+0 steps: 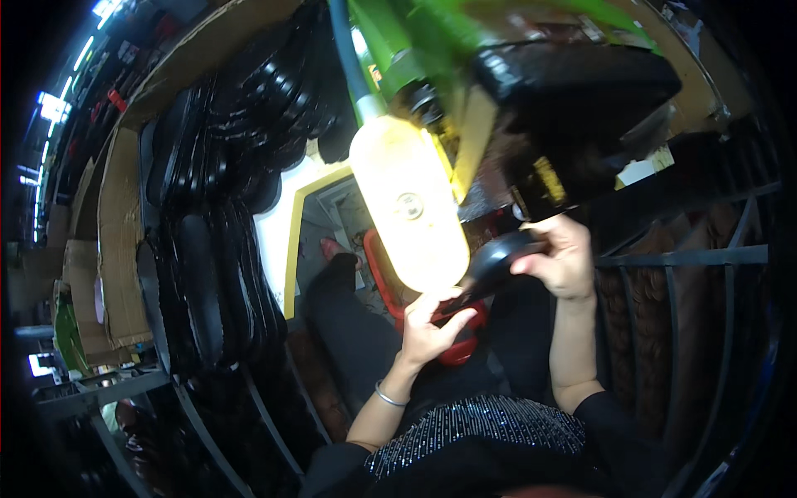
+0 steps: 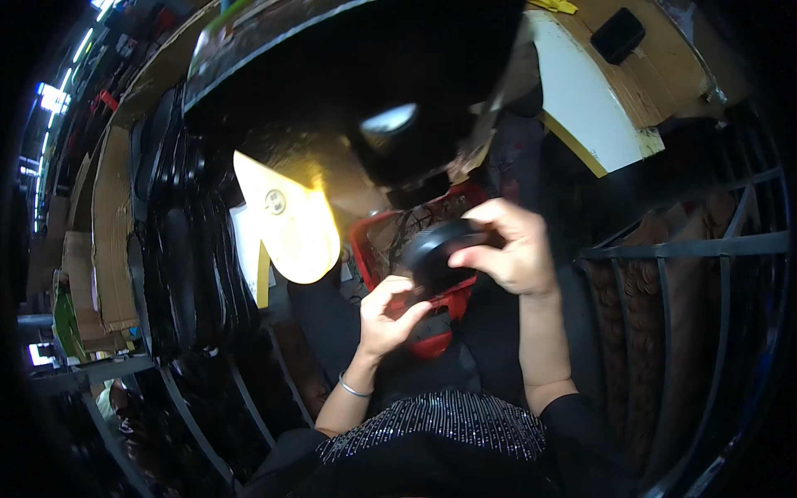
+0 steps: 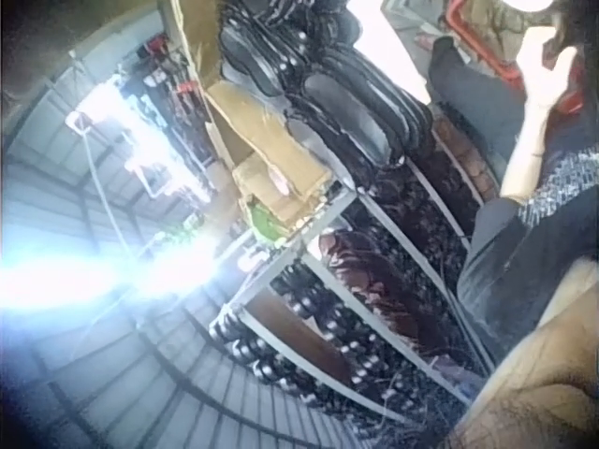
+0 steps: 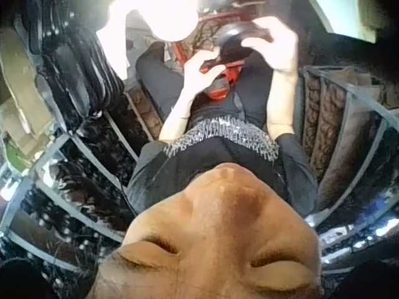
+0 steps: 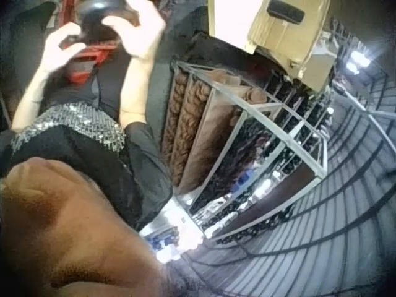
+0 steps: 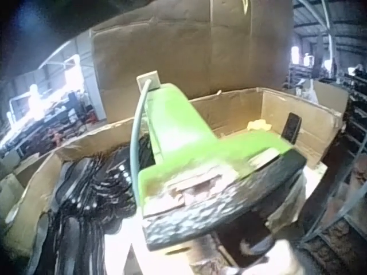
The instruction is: The recorder is grinding the edges of shoe soles using an industrial machine.
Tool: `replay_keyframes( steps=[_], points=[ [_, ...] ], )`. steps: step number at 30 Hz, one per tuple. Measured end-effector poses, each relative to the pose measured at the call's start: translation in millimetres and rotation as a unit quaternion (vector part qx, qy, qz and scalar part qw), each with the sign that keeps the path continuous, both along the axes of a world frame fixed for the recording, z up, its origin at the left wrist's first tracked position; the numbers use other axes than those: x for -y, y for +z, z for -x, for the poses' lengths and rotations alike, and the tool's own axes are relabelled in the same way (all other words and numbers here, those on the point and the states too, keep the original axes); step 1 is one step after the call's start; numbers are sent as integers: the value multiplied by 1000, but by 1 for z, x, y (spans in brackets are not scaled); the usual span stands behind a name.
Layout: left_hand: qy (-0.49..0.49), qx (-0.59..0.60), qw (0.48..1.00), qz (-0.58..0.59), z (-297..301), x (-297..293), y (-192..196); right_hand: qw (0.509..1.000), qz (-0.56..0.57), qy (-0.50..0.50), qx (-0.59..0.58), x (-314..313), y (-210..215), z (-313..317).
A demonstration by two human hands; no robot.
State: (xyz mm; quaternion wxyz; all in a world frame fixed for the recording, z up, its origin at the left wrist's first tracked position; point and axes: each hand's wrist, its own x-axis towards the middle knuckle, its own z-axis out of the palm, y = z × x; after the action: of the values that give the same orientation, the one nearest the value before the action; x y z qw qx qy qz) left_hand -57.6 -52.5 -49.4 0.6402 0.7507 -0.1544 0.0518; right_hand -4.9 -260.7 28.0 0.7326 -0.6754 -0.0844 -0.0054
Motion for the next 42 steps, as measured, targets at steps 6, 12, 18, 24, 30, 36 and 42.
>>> replay_keyframes(
  steps=[6,12,18,24,30,36,42],
  points=[
    [112,79,988,-72,-22,-12,17,963,-261,-69,22,44,-57,5],
    [157,277,940,-123,-62,-5,51,937,-311,-154,23,46,-55,-13],
    [163,273,943,-100,-77,-20,50,936,-281,-210,-14,25,-35,-27],
    [234,90,968,-24,-54,-60,74,956,-273,-103,-11,-15,-41,-25],
    [224,12,973,-52,-24,-108,47,979,-198,-25,-43,-33,-46,-9],
    [456,151,699,-531,27,-157,116,974,-93,-192,80,59,-2,21],
    [461,41,640,-613,32,-223,77,801,210,-430,359,130,17,-37]
  ],
)
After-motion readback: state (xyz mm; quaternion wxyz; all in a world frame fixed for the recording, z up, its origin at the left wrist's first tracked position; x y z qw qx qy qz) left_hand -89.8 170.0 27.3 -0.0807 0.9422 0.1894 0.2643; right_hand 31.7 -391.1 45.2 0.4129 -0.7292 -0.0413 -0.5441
